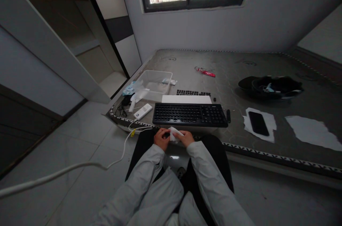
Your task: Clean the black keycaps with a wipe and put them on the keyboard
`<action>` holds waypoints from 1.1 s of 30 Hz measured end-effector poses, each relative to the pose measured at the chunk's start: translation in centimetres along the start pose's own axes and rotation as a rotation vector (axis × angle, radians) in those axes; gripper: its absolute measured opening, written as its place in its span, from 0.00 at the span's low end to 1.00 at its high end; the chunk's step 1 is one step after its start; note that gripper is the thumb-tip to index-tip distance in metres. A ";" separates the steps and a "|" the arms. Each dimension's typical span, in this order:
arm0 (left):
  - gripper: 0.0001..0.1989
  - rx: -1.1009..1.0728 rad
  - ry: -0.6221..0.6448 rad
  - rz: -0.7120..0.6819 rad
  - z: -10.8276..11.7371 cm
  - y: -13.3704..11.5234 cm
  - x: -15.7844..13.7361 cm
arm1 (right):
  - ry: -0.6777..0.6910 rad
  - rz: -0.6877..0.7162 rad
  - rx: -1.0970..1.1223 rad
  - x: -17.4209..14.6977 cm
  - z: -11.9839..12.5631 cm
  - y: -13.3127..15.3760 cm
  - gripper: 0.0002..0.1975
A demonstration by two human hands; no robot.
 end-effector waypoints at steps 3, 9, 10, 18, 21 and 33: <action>0.10 0.005 -0.036 0.012 0.5 -0.7 0.0 | -0.038 0.016 0.030 0.3 0.3 -0.1 0.23; 0.16 -0.017 -0.068 0.144 0.5 -0.6 -0.2 | -0.113 0.036 0.017 0.6 0.2 -0.7 0.13; 0.16 -0.021 -0.059 0.155 0.4 -0.5 -0.2 | -0.103 0.051 0.016 0.5 0.0 -0.6 0.12; 0.16 -0.036 -0.040 0.095 0.1 -0.4 -0.2 | 0.033 0.222 -0.162 -0.2 -0.2 0.6 0.10; 0.15 -0.033 -0.032 0.041 0.1 -0.5 -0.2 | 0.010 0.230 -0.164 0.0 0.0 0.5 0.13; 0.13 0.008 0.067 -0.072 0.2 -0.7 -0.3 | 0.027 0.136 -0.075 -0.1 -0.2 0.4 0.17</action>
Point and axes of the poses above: each hand's wrist, its own x-axis towards the middle knuckle, its own z-axis out of the back of the hand, y = z × x, the point moved 2 cm from there along x, towards the middle knuckle, and after that the axes turned 11 degrees about x, right-handed, at the moved point
